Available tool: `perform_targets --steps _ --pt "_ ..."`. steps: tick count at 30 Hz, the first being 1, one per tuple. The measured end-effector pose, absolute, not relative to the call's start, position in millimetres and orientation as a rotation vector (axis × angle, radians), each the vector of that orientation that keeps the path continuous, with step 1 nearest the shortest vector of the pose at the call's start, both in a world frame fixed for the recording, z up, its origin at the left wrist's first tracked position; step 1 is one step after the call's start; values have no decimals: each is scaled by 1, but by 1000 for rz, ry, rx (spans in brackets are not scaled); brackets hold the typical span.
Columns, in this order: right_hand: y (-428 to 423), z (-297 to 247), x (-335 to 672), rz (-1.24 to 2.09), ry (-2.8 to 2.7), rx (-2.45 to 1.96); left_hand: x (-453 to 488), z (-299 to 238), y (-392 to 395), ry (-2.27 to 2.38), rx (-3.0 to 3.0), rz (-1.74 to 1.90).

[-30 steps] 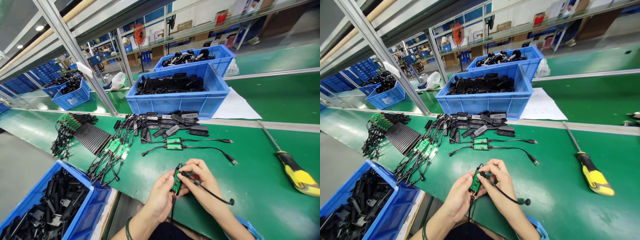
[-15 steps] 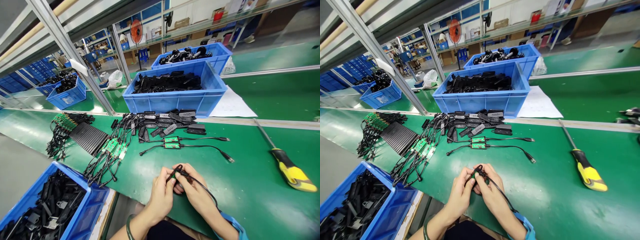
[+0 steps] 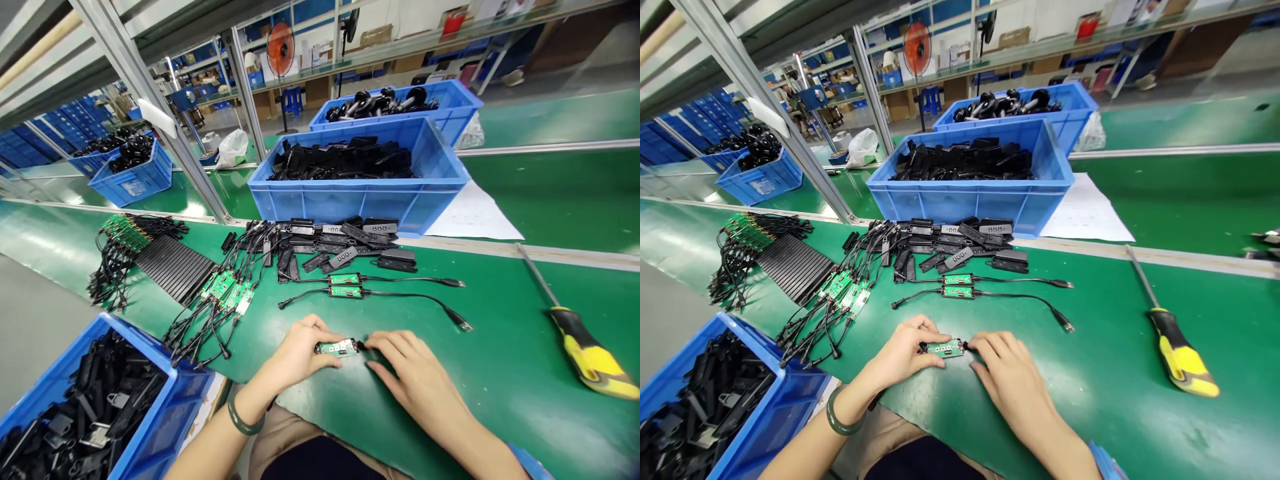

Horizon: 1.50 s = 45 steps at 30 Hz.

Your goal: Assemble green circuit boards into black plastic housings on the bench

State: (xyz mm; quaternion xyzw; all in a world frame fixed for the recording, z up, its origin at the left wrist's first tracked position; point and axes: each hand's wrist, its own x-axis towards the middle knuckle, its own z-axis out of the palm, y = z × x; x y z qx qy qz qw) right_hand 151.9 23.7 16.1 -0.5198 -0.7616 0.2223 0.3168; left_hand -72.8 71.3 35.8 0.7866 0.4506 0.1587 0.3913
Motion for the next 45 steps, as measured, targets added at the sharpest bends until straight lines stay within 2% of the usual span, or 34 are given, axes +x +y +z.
perform_targets --steps 2,9,13,16,23,29,31,36,39,45 --pt "31 9 158 578 -2074 -1374 -71 34 71 1179 2104 330" --pt "45 15 160 994 -1986 -1402 -67 37 65 1240 2205 229" --pt "48 15 159 1010 -2047 -1355 -68 36 66 1222 2220 238" --pt "48 10 163 823 -2207 -1211 -69 34 67 1213 2215 250" --pt "39 11 163 1 -2513 -898 -68 33 66 1224 2210 260" --pt "35 19 146 -382 -2689 -891 -68 32 67 1216 2220 247" --pt "41 21 149 -278 -2718 -913 -67 32 69 1205 2229 247" --pt "52 18 153 350 -2471 -1096 -67 31 71 1181 2205 340" --pt "47 9 144 376 -2371 -1070 -75 33 71 1154 2061 437" --pt "39 -9 141 208 -2375 -1018 -98 40 72 1263 1800 500"
